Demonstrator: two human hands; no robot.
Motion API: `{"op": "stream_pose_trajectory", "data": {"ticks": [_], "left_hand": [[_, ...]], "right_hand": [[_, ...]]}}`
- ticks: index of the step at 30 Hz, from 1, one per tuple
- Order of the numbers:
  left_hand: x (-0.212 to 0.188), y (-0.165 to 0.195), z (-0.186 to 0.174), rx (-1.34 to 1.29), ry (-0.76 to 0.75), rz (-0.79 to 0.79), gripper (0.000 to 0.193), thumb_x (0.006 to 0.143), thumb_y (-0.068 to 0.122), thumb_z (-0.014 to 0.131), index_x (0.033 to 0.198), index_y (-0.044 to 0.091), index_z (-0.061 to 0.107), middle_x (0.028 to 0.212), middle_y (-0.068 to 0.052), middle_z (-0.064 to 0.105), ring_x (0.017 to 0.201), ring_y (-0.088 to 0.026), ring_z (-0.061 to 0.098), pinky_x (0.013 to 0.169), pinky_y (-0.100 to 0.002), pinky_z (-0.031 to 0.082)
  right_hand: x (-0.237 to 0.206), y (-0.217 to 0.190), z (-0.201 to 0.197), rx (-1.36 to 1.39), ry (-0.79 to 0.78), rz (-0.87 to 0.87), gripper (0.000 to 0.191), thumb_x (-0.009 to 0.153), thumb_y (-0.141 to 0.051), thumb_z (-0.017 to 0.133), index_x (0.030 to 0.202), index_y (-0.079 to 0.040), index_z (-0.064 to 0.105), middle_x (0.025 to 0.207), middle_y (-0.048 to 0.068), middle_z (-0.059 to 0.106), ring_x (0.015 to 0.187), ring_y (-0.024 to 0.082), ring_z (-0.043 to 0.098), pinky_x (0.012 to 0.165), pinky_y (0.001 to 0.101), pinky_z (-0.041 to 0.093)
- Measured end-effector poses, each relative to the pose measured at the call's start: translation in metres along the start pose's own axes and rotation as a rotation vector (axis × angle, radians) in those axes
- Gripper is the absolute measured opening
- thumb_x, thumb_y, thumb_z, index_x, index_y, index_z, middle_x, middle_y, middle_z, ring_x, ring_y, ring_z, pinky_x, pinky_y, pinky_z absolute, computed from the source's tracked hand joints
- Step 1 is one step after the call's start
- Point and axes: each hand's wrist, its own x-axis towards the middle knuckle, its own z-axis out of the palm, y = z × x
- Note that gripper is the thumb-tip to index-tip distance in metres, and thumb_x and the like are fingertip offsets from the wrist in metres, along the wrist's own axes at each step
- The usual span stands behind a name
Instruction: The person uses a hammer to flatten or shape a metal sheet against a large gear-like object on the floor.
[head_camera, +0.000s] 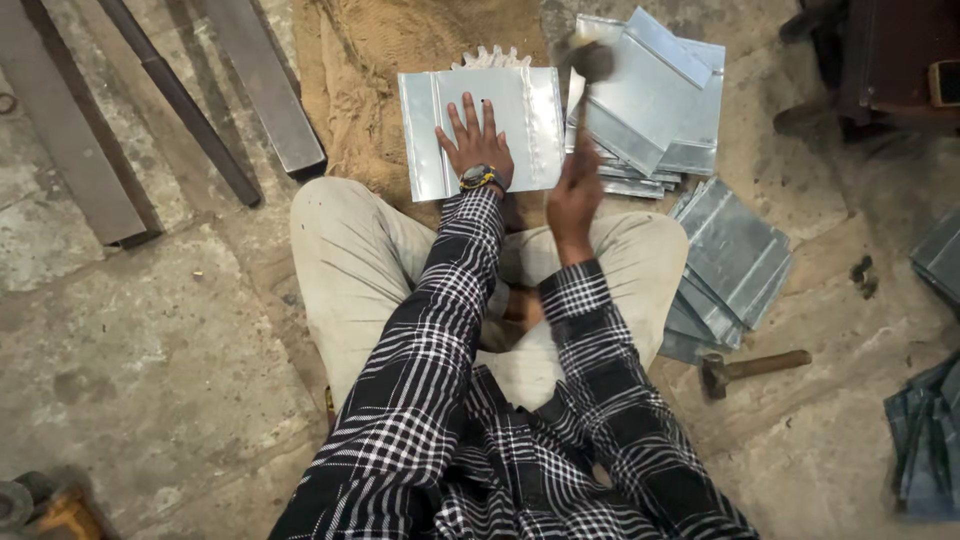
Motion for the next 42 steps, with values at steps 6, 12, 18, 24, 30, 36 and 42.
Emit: {"op": "stream_pose_trajectory", "data": {"ticks": [6,12,18,24,30,36,42], "left_hand": [[-0.001,0.003,-0.007,-0.02,-0.088,-0.018,0.067,0.106,0.046,0.038,0.166,0.024,0.017,0.172,-0.007,-0.007,0.158,-0.036,-0.008,0.124,-0.066,-0.004],[-0.004,0.001,-0.009,-0.003,0.036,0.012,0.067,0.106,0.045,0.041,0.165,0.023,0.02,0.173,-0.008,-0.003,0.159,-0.037,-0.004,0.123,-0.066,-0.002],[-0.007,0.002,-0.017,0.005,0.024,0.009,0.068,0.104,0.044,0.042,0.166,0.024,0.019,0.173,-0.008,-0.004,0.159,-0.037,-0.005,0.123,-0.065,-0.002],[-0.006,0.002,-0.024,0.033,0.0,0.002,0.066,0.107,0.044,0.038,0.166,0.023,0.018,0.173,-0.009,-0.004,0.158,-0.038,-0.006,0.123,-0.066,-0.003],[-0.01,0.0,-0.021,0.048,-0.062,-0.024,0.067,0.106,0.046,0.035,0.166,0.025,0.015,0.173,-0.007,-0.007,0.158,-0.037,-0.008,0.123,-0.066,-0.003],[-0.016,-0.001,-0.021,0.043,-0.046,-0.031,0.067,0.106,0.046,0.037,0.165,0.025,0.015,0.172,-0.008,-0.007,0.157,-0.037,-0.009,0.122,-0.068,-0.003],[-0.017,-0.005,-0.015,0.03,0.009,0.004,0.066,0.107,0.046,0.038,0.166,0.025,0.018,0.174,-0.008,-0.006,0.159,-0.037,-0.007,0.124,-0.067,-0.002]], "right_hand": [[0.008,-0.001,-0.025,0.262,0.047,0.3,0.032,0.107,-0.006,0.059,0.139,-0.004,0.053,0.074,0.0,0.058,0.064,0.01,0.051,0.059,0.0281,0.041],[0.03,-0.016,-0.031,0.375,0.205,0.115,0.035,0.111,-0.003,0.055,0.145,-0.005,0.047,0.095,0.006,0.056,0.077,0.016,0.052,0.07,0.0286,0.044],[0.003,-0.01,0.001,0.034,-0.09,0.104,0.034,0.104,-0.002,0.058,0.138,-0.001,0.055,0.113,0.018,0.068,0.097,0.025,0.068,0.086,0.0363,0.053],[0.012,-0.014,-0.025,0.268,-0.05,0.405,0.04,0.107,-0.003,0.061,0.146,-0.005,0.056,0.084,0.014,0.06,0.072,0.011,0.052,0.068,0.0262,0.043],[0.008,-0.006,0.007,0.131,-0.05,0.195,0.048,0.101,0.0,0.065,0.148,0.0,0.054,0.121,0.021,0.07,0.093,0.023,0.07,0.075,0.0301,0.054],[-0.005,-0.008,-0.008,0.085,-0.041,0.34,0.029,0.098,-0.007,0.074,0.125,0.0,0.066,0.099,0.015,0.076,0.088,0.022,0.074,0.076,0.0335,0.057],[0.026,-0.044,-0.032,0.434,0.096,0.389,0.024,0.103,-0.007,0.063,0.125,0.002,0.061,0.078,0.004,0.06,0.065,0.01,0.054,0.058,0.0283,0.044]]}}
